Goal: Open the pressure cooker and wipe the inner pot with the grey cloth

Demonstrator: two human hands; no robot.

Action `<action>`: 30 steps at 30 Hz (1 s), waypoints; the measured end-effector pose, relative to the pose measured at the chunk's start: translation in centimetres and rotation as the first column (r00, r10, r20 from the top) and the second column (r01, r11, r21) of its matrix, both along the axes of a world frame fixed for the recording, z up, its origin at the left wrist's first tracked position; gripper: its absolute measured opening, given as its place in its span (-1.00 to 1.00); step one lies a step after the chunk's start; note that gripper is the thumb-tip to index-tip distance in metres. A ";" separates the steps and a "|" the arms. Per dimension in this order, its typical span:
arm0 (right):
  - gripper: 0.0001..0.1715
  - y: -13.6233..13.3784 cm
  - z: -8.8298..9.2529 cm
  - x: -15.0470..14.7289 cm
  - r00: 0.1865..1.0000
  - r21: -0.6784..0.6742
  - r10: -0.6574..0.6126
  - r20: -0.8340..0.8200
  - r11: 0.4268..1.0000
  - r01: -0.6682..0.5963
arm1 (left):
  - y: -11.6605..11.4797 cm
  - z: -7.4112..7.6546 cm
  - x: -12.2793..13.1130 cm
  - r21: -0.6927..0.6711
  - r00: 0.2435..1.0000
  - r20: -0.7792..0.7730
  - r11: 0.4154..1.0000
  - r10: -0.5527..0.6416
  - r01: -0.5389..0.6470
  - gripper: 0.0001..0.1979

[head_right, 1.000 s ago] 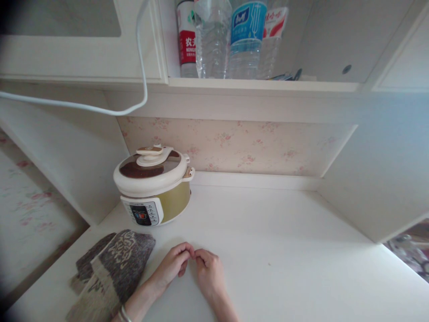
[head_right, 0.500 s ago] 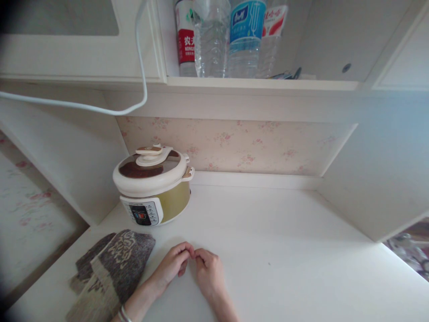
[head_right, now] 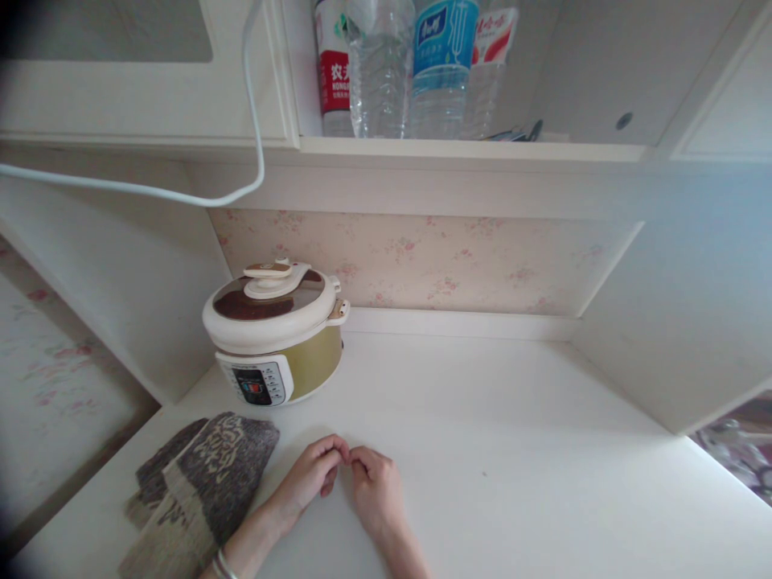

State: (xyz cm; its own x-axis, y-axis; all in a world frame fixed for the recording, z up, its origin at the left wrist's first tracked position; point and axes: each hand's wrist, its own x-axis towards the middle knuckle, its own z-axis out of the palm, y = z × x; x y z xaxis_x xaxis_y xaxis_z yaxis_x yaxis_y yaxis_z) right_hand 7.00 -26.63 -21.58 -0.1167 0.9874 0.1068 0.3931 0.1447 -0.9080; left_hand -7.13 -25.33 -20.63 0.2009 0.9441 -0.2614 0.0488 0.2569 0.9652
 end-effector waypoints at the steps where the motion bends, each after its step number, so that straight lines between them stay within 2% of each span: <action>1: -0.67 0.0 0.0 0.0 1.000 0.000 -0.001 -0.001 1.000 0.001 | 0.0 0.0 0.0 -0.002 1.000 -0.001 1.000 -0.001 0.001 -0.87; 30: -0.66 0.2 -0.3 0.0 1.000 0.004 -0.007 0.024 1.000 0.006 | -0.1 0.1 0.0 -0.007 1.000 0.006 1.000 0.003 -0.003 -0.86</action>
State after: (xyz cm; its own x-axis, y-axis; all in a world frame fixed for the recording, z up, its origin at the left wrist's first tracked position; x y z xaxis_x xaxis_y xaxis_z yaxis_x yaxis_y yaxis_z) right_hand 6.99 -26.45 -21.86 -0.1129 0.9878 0.1075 0.4161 0.1452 -0.8976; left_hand -7.15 -25.38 -20.52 0.1999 0.9427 -0.2670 0.0427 0.2639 0.9636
